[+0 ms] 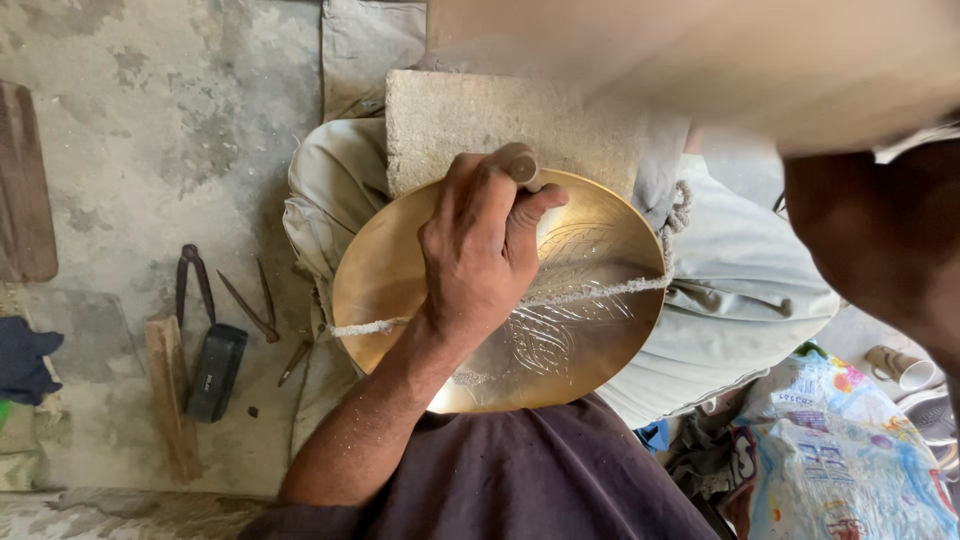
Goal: The person sits on the floor with a brass plate on their lap and engraves a decorative pattern into it, holding a chisel-like punch against the metal and striking it with a wooden mallet. They reposition the punch repeatedly to work across the leaf design on the plate surface.
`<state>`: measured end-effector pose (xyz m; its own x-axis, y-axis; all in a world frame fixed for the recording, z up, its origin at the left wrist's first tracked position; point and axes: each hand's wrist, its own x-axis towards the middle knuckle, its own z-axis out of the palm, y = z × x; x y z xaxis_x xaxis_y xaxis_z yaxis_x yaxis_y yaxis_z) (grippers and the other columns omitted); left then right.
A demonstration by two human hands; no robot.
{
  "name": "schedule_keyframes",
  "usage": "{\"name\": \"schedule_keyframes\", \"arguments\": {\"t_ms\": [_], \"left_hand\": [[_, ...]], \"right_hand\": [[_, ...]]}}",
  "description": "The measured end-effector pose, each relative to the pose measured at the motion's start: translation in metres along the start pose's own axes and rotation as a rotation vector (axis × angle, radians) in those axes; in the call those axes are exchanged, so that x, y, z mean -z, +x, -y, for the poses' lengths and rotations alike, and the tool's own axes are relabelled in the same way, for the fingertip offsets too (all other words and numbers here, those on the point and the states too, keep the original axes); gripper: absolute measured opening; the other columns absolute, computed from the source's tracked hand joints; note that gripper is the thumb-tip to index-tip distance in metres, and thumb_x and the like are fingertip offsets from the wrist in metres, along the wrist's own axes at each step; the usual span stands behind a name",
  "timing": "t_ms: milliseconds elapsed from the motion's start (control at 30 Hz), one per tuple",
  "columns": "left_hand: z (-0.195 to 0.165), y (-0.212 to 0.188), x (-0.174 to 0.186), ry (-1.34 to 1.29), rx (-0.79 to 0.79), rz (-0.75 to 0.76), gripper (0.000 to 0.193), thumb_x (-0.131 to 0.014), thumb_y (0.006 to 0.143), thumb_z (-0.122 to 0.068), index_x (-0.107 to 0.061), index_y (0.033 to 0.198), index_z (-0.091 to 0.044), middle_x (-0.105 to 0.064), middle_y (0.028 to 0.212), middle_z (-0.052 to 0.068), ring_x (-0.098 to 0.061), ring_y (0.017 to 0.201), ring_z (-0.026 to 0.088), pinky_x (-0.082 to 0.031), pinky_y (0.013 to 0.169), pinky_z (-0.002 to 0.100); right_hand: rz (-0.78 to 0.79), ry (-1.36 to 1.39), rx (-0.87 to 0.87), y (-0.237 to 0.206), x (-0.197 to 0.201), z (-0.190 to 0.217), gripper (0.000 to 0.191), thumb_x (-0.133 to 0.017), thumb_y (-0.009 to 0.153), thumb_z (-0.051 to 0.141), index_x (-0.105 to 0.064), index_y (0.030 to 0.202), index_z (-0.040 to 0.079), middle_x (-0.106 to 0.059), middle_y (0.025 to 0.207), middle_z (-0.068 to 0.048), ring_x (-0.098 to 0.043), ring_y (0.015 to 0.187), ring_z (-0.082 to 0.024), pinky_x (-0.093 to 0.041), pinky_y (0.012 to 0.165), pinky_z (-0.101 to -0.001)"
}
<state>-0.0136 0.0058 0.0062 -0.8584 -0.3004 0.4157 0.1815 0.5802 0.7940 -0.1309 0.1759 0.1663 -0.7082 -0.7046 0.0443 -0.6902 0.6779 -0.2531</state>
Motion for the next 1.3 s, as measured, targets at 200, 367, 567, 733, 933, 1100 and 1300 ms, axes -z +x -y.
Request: {"name": "schedule_keyframes", "arguments": {"t_ms": [200,367,567,733,933,1100,1300], "left_hand": [[-0.002,0.002,0.001,0.037,0.027,0.069,0.024,-0.075,0.104,-0.024,-0.064,0.107,-0.003,-0.064,0.098,0.007,-0.064,0.086,0.026,-0.055,0.070,0.038],[-0.004,0.001,0.002,0.046,0.071,0.088,0.025,-0.076,0.104,-0.025,-0.062,0.104,-0.004,-0.061,0.099,0.008,-0.064,0.088,0.024,-0.054,0.066,0.036],[-0.004,0.000,0.002,-0.005,0.045,0.111,0.023,-0.074,0.106,-0.022,-0.063,0.114,-0.004,-0.066,0.103,0.003,-0.064,0.084,0.019,-0.057,0.068,0.033],[-0.004,0.000,0.001,0.046,-0.006,0.132,0.024,-0.073,0.106,-0.022,-0.062,0.118,-0.004,-0.067,0.107,0.004,-0.064,0.089,0.021,-0.057,0.070,0.033],[-0.003,0.001,0.002,0.080,-0.013,0.151,0.027,-0.073,0.105,-0.024,-0.062,0.120,-0.003,-0.065,0.100,0.004,-0.064,0.087,0.022,-0.057,0.069,0.034],[-0.003,-0.002,0.002,0.073,0.014,0.195,0.025,-0.075,0.103,-0.024,-0.064,0.116,-0.005,-0.065,0.096,0.005,-0.066,0.087,0.021,-0.057,0.070,0.036],[0.000,-0.006,0.001,0.071,-0.013,0.232,0.026,-0.075,0.104,-0.025,-0.062,0.116,-0.006,-0.068,0.104,0.006,-0.070,0.088,0.020,-0.059,0.068,0.032]], "right_hand": [[-0.006,0.021,-0.023,-0.003,-0.004,-0.007,0.051,-0.059,0.085,-0.022,-0.061,0.134,-0.007,-0.068,0.116,-0.024,-0.070,0.099,-0.034,-0.056,0.081,-0.0400],[-0.005,0.038,-0.039,-0.006,-0.008,-0.013,0.051,-0.058,0.086,-0.021,-0.061,0.135,-0.007,-0.068,0.116,-0.023,-0.070,0.098,-0.033,-0.056,0.080,-0.0398],[-0.006,0.061,-0.058,-0.010,-0.012,-0.022,0.051,-0.057,0.087,-0.020,-0.060,0.136,-0.006,-0.068,0.116,-0.023,-0.070,0.098,-0.033,-0.056,0.080,-0.0396],[-0.017,0.095,-0.077,-0.016,-0.017,-0.029,0.051,-0.057,0.088,-0.019,-0.060,0.137,-0.006,-0.068,0.116,-0.023,-0.070,0.098,-0.033,-0.056,0.080,-0.0394],[-0.024,0.125,-0.108,-0.017,-0.020,-0.035,0.051,-0.056,0.089,-0.018,-0.060,0.138,-0.006,-0.068,0.116,-0.023,-0.070,0.097,-0.032,-0.056,0.079,-0.0391],[0.024,-0.037,-0.087,-0.020,-0.015,-0.035,0.046,-0.061,0.088,-0.015,-0.064,0.133,-0.005,-0.070,0.111,-0.022,-0.071,0.093,-0.033,-0.057,0.078,-0.0391],[-0.024,0.066,-0.106,-0.025,-0.028,-0.040,0.044,-0.062,0.086,-0.017,-0.065,0.128,-0.006,-0.070,0.110,-0.023,-0.071,0.095,-0.034,-0.057,0.080,-0.0400]]}}
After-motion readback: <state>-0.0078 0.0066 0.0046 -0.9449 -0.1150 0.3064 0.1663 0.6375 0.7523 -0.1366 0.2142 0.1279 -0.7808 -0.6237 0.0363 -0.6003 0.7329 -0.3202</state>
